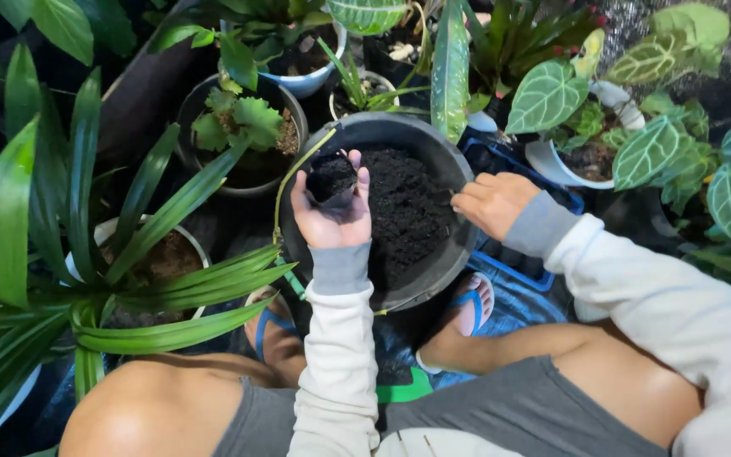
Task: Filling small seedling pots with soil substrate from a bucket and pressing it down.
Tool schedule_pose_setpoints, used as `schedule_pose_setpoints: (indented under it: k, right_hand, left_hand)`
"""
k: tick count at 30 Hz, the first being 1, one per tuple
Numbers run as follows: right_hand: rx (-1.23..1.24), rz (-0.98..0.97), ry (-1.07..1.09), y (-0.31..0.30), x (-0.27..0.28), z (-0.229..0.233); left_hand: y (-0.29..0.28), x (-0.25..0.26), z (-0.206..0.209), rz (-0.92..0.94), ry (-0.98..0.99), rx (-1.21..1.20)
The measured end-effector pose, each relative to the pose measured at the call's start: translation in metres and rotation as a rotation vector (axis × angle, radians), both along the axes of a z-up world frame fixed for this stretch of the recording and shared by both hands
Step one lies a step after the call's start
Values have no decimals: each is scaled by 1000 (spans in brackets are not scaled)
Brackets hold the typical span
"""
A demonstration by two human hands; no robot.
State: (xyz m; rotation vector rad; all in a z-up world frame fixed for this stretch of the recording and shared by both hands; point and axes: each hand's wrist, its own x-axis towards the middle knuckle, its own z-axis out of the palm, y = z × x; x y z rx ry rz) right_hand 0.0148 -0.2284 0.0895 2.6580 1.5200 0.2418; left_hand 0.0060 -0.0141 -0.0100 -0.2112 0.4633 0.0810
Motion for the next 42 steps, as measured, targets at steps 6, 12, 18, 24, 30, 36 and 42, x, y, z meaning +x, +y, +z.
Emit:
schedule_pose_setpoints:
  k: [6,12,18,24,30,36,42]
  right_hand:
    - [-32,-198,100,-10,1,-36]
    - [3,-420,773,-27,-14,-113]
    - [341,-775,966,-30,7,-96]
    - [716,-867,1061,-26,17,-45]
    - [1116,-836,922,-27,19,-15]
    - [1299,-731,723,-22,12,20]
    - [1328,-706,597,0,3,38]
  left_hand:
    - [-7,5,-3,-42,84,162]
    - [-4,5,-5,-10,189,290]
    - [0,9,-19,6,102,288]
    - [-5,5,-8,-17,90,230]
    - [-14,6,-5,-13,96,219]
    - [-35,0,5,-45,132,317]
    - [-59,-9,28,-133,142,438]
